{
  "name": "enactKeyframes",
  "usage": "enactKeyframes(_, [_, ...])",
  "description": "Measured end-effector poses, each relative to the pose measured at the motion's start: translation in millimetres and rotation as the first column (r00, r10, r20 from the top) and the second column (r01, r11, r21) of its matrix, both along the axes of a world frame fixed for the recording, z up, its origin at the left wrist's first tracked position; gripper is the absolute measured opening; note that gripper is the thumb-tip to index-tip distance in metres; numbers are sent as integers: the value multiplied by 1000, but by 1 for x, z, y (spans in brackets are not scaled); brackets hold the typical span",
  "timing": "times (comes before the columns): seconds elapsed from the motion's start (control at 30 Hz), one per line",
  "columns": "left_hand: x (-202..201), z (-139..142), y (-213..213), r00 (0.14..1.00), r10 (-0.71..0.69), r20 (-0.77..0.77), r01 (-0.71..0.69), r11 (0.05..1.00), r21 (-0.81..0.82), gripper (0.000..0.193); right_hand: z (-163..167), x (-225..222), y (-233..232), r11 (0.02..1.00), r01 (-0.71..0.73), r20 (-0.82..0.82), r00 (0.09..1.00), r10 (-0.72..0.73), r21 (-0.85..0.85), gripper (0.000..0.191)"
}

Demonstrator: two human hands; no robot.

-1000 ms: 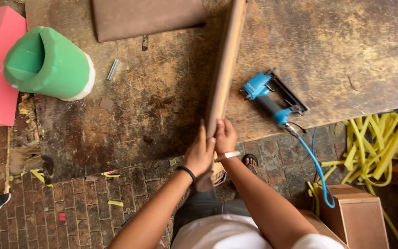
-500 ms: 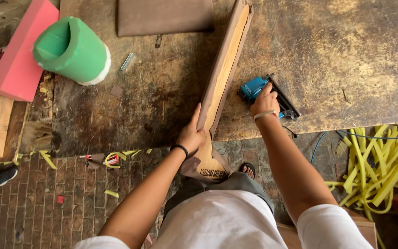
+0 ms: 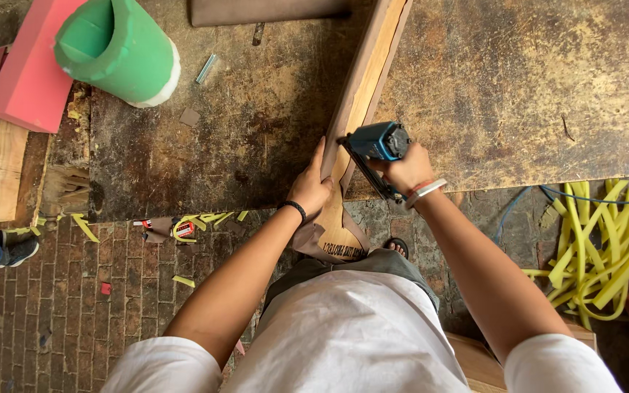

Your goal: The person covers a large letter-shaped wooden sign with brown fabric. They fold the fabric over the edges of the letter, staple it in place with a pneumatic nail gun, press and smooth the fabric along the arms, and finally carry the covered letter across the workshop.

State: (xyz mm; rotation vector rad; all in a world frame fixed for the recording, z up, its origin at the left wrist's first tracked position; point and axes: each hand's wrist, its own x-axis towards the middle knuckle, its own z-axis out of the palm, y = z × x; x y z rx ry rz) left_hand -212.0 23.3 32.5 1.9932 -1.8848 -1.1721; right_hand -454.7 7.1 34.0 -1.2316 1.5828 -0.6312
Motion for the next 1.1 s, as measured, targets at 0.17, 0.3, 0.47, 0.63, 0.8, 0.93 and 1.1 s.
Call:
enactKeyframes(0.17, [-1,-2,-2,998,-15,67,11,998,62,97,-5,6,-5,1000,-27,-174,984,27,-1,51])
enactKeyframes(0.3, [1,-9,-3,997,-78,12,79,988,-133,105,-12,9,14,997,-71,-203,977,66,-17,56])
enactKeyframes(0.47, [6,-16,-3,997,-66,34,69,993,-92,111,-13,21,43,981,-143,-179,977,119,-133,56])
enactKeyframes(0.63, [2,-4,-1,992,-82,94,87,995,-57,115,-3,19,55,987,-143,-271,955,118,-76,61])
enactKeyframes(0.8, [-6,41,-8,975,-110,192,124,990,-66,114,4,-34,27,992,-21,-356,934,-26,-126,49])
enactKeyframes(0.93, [-6,104,-73,935,-191,299,220,973,-68,110,-9,-94,-21,995,18,-563,823,-68,-94,49])
enactKeyframes(1.1, [-41,185,-175,815,-364,450,416,909,-17,114,-24,-129,-62,974,-20,-646,751,-134,-225,65])
